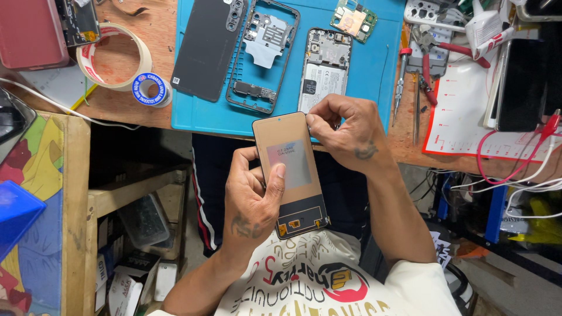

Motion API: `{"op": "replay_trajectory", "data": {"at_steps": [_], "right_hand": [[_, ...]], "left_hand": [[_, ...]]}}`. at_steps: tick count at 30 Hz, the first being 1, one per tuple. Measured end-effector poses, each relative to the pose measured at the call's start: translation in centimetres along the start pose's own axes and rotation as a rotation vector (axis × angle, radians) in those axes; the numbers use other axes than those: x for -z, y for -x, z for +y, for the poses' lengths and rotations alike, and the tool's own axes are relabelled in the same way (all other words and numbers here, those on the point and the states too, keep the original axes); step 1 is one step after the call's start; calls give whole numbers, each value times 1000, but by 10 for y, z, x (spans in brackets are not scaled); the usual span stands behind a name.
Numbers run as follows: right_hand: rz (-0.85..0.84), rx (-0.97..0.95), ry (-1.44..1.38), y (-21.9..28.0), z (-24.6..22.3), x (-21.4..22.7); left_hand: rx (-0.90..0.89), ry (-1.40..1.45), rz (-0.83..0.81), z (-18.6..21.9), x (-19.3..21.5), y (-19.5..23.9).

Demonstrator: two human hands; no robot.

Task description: The person disassembles a smartphone on a workbench. They use a metal spudger to pry and remove the screen assembly, then detach the motherboard and battery. The person handles the display, motherboard, and battery, placing components on the blue mat.

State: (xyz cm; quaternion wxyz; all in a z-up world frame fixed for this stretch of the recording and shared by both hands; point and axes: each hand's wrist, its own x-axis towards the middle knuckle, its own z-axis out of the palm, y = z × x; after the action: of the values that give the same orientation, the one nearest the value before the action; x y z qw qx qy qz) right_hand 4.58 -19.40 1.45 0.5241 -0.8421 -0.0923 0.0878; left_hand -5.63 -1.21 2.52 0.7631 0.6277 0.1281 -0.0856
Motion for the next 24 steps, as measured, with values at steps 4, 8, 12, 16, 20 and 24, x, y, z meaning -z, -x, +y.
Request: {"op": "replay_trajectory", "data": {"at_steps": [4, 8, 12, 16, 20, 24], "right_hand": [[77, 142, 176, 5, -5, -6], [102, 323, 253, 5, -4, -7], [74, 63, 111, 6, -1, -7], [31, 18, 37, 7, 7, -3], [-32, 57, -54, 7, 16, 1], [-41, -15, -152, 10, 22, 1]], "left_hand": [[10, -93, 31, 1, -1, 1], [16, -92, 24, 1, 1, 3], [16, -47, 2, -2, 5, 0], [45, 94, -53, -7, 10, -4], [58, 181, -88, -11, 14, -6], [48, 201, -99, -14, 14, -7]]}}
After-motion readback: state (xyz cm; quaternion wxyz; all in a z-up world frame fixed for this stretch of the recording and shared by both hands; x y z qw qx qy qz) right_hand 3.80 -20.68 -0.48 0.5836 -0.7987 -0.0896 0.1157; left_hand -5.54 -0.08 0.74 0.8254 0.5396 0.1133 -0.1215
